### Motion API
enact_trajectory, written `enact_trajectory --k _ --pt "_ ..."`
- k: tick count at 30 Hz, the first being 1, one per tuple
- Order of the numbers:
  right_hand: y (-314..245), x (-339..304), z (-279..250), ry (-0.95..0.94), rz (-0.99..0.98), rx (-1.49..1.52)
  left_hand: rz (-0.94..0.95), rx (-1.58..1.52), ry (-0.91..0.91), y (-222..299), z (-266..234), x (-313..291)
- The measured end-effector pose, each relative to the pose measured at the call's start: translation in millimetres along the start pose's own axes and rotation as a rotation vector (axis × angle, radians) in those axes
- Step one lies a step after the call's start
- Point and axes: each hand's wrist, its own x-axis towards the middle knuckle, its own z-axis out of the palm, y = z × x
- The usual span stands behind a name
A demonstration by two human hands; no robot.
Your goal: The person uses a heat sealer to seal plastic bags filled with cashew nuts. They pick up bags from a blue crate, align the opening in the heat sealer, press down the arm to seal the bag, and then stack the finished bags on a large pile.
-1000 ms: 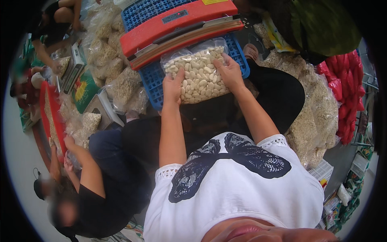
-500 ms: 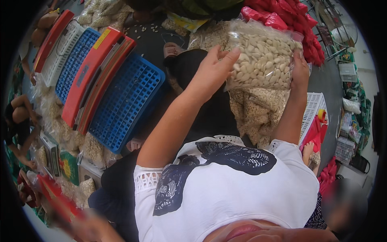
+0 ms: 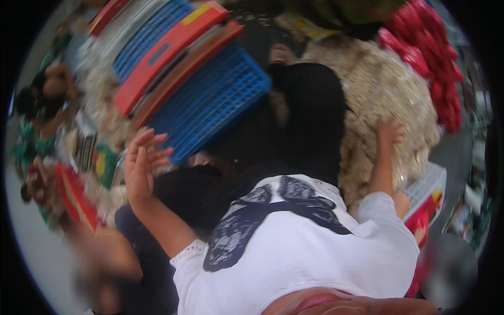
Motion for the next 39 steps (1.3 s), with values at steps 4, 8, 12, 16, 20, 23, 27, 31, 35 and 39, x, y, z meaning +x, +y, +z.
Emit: enact_trajectory --k 4,8,12,16,20,23,27,31,35,39 --pt "-24.1 -22.6 -30.1 0.356 -0.254 -0.169 -0.122 0.123 0.673 -59.0 -138.8 -19.9" --pt "-69.3 -4.4 -31.0 0.559 -0.698 -0.042 -0.448 0.481 0.787 -198.0 -245.3 -32.0" --pt "-72.9 5.1 -65.9 0.631 -1.010 -0.022 -0.429 1.157 1.170 -226.1 -259.9 36.4" --pt "-75.0 -5.3 -93.6 0.504 -1.015 -0.025 -0.347 1.259 1.614 -261.9 -332.7 83.0" --pt "-50.4 23.7 -82.0 0.334 -0.832 0.151 -0.641 0.839 0.608 -315.6 -400.2 93.3" --pt "-63.5 -6.4 -121.3 0.238 -0.658 0.114 -0.408 0.911 1.091 -300.5 -364.3 93.1" --pt "-124.2 -50.7 -178.0 0.329 -0.715 0.851 -0.129 0.832 0.882 -239.3 -341.3 59.8" --pt "-202.0 -221.4 -236.0 0.140 -1.246 1.246 -0.065 0.100 0.798 -99.7 -258.2 12.0" --pt "-245.4 -365.3 -260.3 -0.497 -1.703 1.096 0.024 -0.018 0.637 21.7 -192.8 -31.5" --pt "-281.7 -435.0 -257.8 -0.642 -1.957 1.054 0.101 -0.079 0.557 86.1 -98.8 -22.0"
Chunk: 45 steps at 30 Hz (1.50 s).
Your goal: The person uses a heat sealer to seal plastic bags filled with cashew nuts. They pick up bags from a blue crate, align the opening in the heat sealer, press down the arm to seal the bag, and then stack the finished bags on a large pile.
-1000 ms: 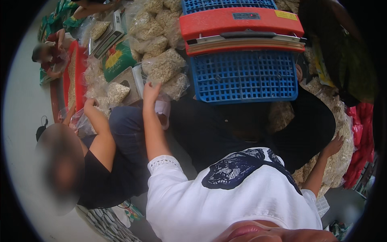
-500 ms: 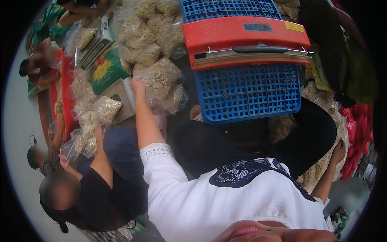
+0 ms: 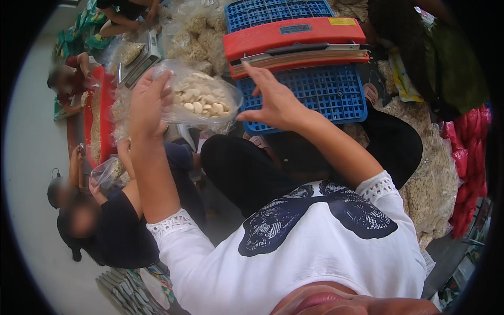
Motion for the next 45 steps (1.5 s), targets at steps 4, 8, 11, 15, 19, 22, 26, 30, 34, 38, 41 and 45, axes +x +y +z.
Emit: enact_trajectory --k 4,8,11,15,19,22,26,30,34,38,41,45 --pt "19.7 -1.4 -9.8 0.230 -0.402 0.227 -0.244 -0.127 -0.355 -18.4 32.9 1.9" --pt "36.2 -68.9 -63.2 0.427 0.085 0.414 -0.349 0.086 -0.308 -90.0 27.0 21.7" --pt "68.4 -97.4 -71.4 0.485 0.197 0.305 -0.351 0.353 -0.316 -128.9 39.3 45.2" --pt "76.3 -98.8 -91.2 0.458 0.296 0.281 -0.279 0.349 -0.336 -109.4 62.9 48.1" --pt "88.5 -97.6 -93.9 0.397 0.332 0.207 -0.296 0.253 -0.250 -98.9 66.1 36.0" --pt "90.2 -93.7 -82.1 0.533 0.176 0.223 -0.140 0.168 -0.103 -85.2 59.8 24.6" --pt "104.3 -96.1 -72.1 0.631 0.092 0.338 0.331 0.018 -0.161 -103.2 53.8 17.3" --pt "98.5 -79.0 -47.4 0.711 -0.020 0.403 0.189 0.234 -0.299 -174.0 80.6 21.1" --pt "103.2 -69.3 -34.6 0.816 0.049 0.652 0.252 -0.124 -0.110 -215.2 108.7 26.3" --pt "123.6 -79.0 -34.4 0.742 0.077 0.398 0.503 0.114 0.350 -214.2 126.5 9.3" --pt "95.7 -84.2 -42.8 0.917 -0.030 0.391 0.552 0.152 0.520 -183.4 141.8 -8.9" --pt "80.9 -67.4 -61.1 0.957 0.203 0.565 0.508 0.172 0.573 -190.2 140.0 12.4"
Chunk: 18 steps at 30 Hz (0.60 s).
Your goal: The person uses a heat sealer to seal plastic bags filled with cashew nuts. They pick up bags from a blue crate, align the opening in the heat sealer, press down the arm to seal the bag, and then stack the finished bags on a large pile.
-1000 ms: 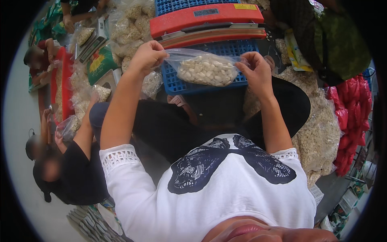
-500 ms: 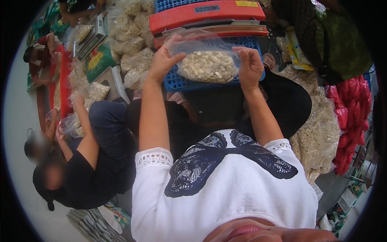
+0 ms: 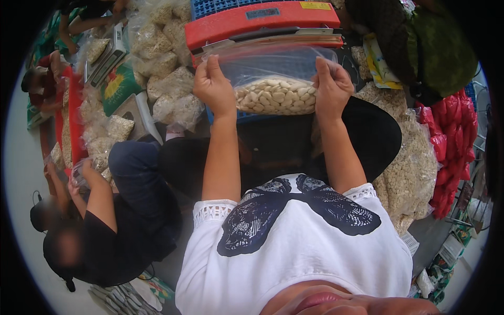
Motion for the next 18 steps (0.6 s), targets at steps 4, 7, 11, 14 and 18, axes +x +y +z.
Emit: enact_trajectory --k 4,7,11,14,18 --pt "69.2 47.6 -0.6 0.040 0.296 0.132 -0.329 -0.048 -0.010 -49.6 35.6 6.5" --pt "98.0 70.5 9.7 0.186 0.316 0.077 -0.362 0.076 0.074 -72.1 54.6 13.1" --pt "111.1 84.7 20.8 0.245 0.322 -0.012 -0.323 0.188 0.214 -92.9 60.0 27.0" --pt "122.9 93.1 17.9 0.288 0.276 -0.226 -0.519 0.006 0.176 -71.8 55.3 24.3" --pt "128.6 100.1 24.8 0.289 0.175 -0.392 -0.547 -0.100 -0.003 -74.6 40.6 11.1"
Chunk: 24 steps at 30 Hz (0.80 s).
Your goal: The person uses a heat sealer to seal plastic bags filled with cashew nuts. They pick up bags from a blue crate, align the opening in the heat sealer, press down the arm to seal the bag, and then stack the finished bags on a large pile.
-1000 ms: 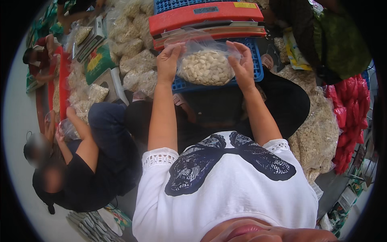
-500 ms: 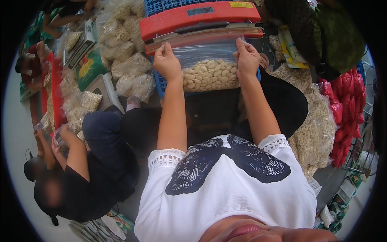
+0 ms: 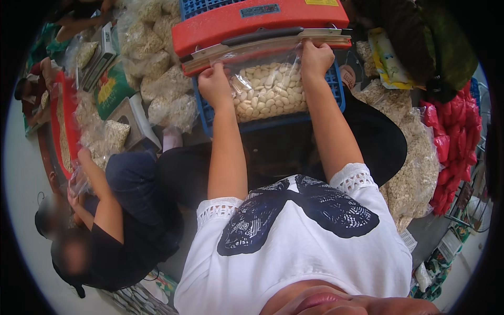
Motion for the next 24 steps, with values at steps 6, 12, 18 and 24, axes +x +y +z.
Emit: enact_trajectory --k 6,12,18,24 --pt "-6.8 10.0 -12.9 0.047 -0.093 -0.410 -0.046 0.006 -0.072 -4.2 4.6 -2.9" --pt "-22.5 -7.5 -36.5 0.099 -0.398 -0.371 -0.042 0.043 -0.046 0.2 7.2 -2.4" --pt "-53.7 -69.1 -8.1 -0.353 -1.283 -0.940 -0.034 0.002 -0.027 -5.5 8.1 -2.6" --pt "-40.7 -78.6 -11.3 -0.410 -1.164 -0.995 0.018 -0.030 -0.069 -10.2 6.3 -1.4"
